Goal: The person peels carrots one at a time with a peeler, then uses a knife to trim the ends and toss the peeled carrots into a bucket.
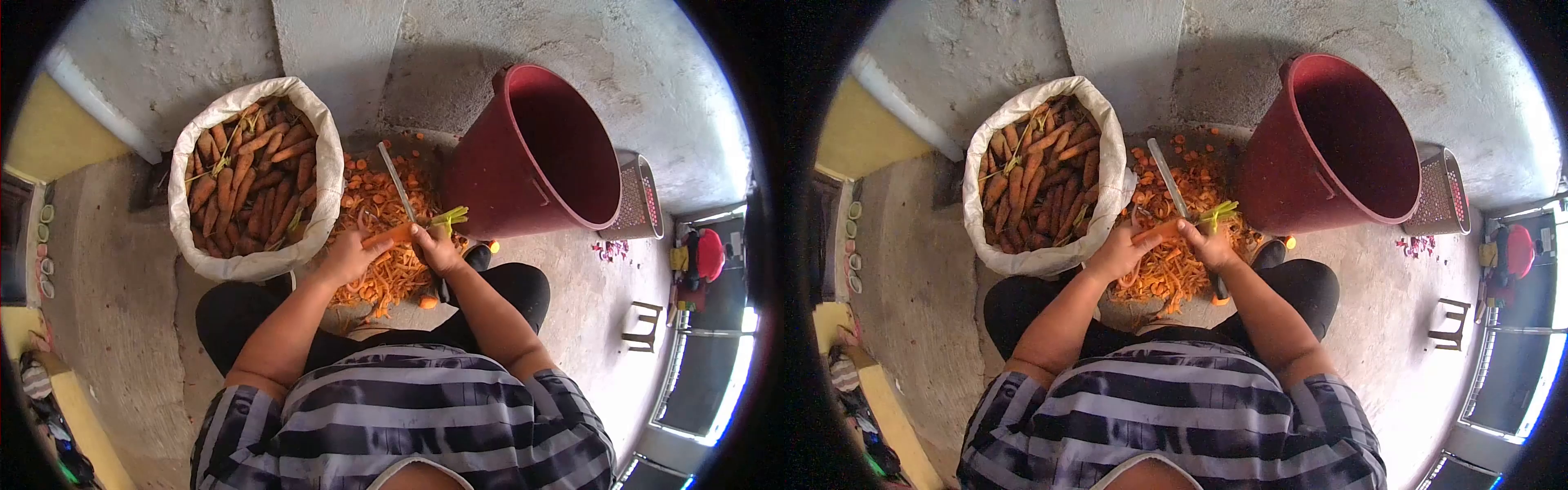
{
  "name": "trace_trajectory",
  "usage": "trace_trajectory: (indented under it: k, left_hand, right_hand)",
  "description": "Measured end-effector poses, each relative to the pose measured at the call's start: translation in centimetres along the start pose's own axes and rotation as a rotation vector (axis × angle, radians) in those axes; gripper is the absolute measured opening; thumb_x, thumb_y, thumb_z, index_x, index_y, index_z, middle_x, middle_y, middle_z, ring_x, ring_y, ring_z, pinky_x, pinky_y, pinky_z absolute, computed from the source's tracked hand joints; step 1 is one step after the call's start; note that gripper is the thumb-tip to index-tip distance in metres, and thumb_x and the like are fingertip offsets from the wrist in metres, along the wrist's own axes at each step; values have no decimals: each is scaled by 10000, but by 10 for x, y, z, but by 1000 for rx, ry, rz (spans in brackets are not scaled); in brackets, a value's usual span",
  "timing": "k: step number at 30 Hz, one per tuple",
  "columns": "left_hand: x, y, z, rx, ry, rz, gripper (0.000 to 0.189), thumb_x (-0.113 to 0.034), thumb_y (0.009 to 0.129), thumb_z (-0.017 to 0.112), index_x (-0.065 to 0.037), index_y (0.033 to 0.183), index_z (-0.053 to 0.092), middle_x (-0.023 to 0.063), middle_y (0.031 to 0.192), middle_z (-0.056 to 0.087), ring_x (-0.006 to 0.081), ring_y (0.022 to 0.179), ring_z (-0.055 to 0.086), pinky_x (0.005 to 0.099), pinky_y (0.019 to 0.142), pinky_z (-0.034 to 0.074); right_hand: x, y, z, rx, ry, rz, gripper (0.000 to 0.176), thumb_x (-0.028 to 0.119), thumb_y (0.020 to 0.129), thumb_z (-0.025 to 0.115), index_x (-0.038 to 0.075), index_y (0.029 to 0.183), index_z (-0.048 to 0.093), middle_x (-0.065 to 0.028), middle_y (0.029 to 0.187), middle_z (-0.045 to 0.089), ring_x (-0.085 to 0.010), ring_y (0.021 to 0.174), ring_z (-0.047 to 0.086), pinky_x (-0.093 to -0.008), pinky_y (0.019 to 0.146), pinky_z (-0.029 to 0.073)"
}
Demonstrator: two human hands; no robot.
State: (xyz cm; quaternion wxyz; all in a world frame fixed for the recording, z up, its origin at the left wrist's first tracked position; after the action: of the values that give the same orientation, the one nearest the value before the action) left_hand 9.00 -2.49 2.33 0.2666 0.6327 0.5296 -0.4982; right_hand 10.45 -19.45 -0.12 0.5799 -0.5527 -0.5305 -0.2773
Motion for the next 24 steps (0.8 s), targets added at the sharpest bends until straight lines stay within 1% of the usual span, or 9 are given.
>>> trace_trajectory:
  k: [4,7,10,13,16,18,20,21,24]
  left_hand:
    - [-8,-6,-5,-303,334,184,387,-341,767,634,8,932,601,182,957,507,302,828,552,369,698,450]
    - [-9,-9,-6,-344,418,145,399,-349,765,629,0,955,601,181,987,501,318,846,551,386,742,452]
    - [-4,-7,-5,-243,440,53,415,-358,771,618,-13,1000,591,190,1004,499,330,905,537,388,773,446]
    - [-19,-12,-4,-263,427,277,453,-386,758,626,-23,1026,585,193,1038,496,338,966,517,385,809,435]
    - [-15,-10,5,-171,289,288,495,-420,739,638,-36,1046,584,202,1065,493,347,1016,494,390,840,420]
    - [-17,-10,-1,-199,258,278,435,-443,685,673,-47,853,610,213,978,507,301,858,554,351,751,457]
    - [-9,-9,-8,-94,174,119,411,-443,688,672,-44,737,589,191,896,511,280,813,555,341,720,454]
    - [1,-5,-8,-185,158,244,400,-416,703,667,-48,633,526,152,817,490,247,750,537,333,672,442]
    - [4,-5,-12,-208,215,108,359,-373,721,655,-40,651,542,147,819,484,248,749,523,343,668,434]
  right_hand:
    - [-2,-5,15,-15,67,179,520,545,840,411,68,638,456,-29,494,422,-125,404,397,-261,394,328]
    - [-16,-8,26,36,468,429,512,554,823,433,50,750,489,-42,526,456,-128,412,407,-262,391,341]
    - [-20,-14,25,-43,599,532,460,495,825,476,35,833,498,-59,585,491,-125,425,415,-250,395,344]
    - [3,-17,23,-63,411,272,366,377,806,544,25,898,503,-67,633,510,-123,443,426,-251,409,355]
    - [15,-16,15,-92,317,159,298,245,773,572,8,941,507,-66,666,531,-120,478,459,-247,437,376]
    - [42,-16,-7,-162,132,68,239,176,744,573,4,904,531,-61,704,557,-119,547,512,-240,466,397]
    - [83,-21,-44,-285,188,-91,204,172,732,571,32,878,547,-52,704,557,-113,539,504,-244,455,394]
    - [95,-22,-70,-441,347,-241,191,199,748,576,53,870,556,-50,711,561,-111,515,490,-237,451,394]
    - [135,-43,-147,-719,793,-342,293,284,803,585,63,983,514,-43,689,550,-100,467,467,-223,421,388]
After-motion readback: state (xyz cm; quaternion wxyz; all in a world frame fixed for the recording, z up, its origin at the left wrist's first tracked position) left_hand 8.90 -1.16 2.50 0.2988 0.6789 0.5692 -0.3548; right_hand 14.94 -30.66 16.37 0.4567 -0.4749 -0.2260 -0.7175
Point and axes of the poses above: each hand's wrist, its own y-axis towards the middle knuckle, its own z-axis out of the palm, x = y × z, the point moved 6 cm from there along y, towards the middle knuckle
